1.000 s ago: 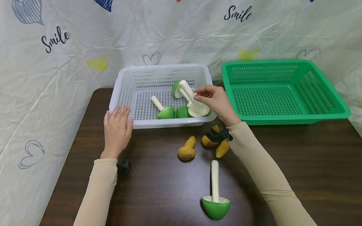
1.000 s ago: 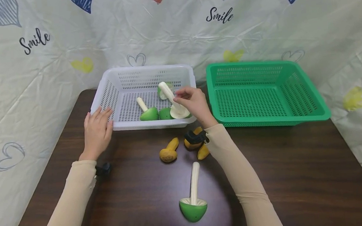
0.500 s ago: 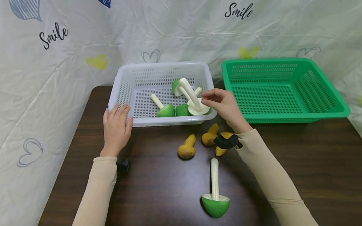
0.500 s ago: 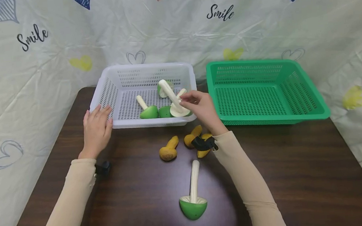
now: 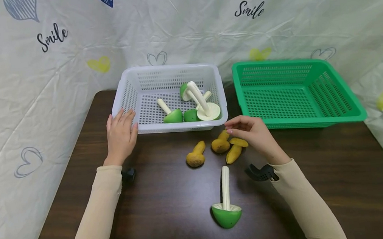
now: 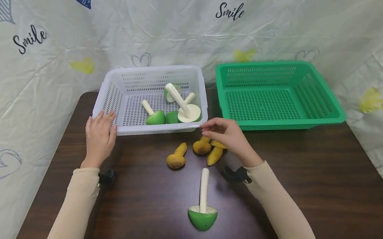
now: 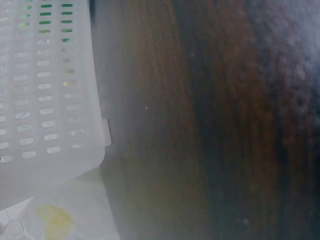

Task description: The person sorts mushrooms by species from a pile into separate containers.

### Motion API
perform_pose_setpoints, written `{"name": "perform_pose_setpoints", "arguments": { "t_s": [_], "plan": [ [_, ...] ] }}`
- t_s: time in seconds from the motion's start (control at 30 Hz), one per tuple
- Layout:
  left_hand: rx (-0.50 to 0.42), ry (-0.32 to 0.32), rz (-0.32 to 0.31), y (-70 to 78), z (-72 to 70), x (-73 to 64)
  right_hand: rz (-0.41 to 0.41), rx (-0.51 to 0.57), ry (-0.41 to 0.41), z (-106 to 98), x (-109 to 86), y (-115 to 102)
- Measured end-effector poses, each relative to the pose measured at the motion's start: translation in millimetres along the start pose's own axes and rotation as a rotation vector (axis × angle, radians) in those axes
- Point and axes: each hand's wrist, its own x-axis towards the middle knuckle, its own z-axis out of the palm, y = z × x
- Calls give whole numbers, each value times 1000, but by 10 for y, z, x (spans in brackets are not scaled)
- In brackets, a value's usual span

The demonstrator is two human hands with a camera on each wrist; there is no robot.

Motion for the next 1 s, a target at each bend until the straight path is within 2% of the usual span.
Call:
{"name": "perform_pose_setpoints", "arguments": {
  "t_s": [0.37, 0.7, 1.0],
  "plan": [
    [3, -16, 0, -15, -9, 2, -49, -42, -138, 12, -328, 116],
    [0, -20, 0, 1, 10, 6, 20, -21, -168, 106, -537, 248],
    [0, -15, -5, -12, 13, -1, 76, -64, -288, 181, -676, 397]
  ]
}}
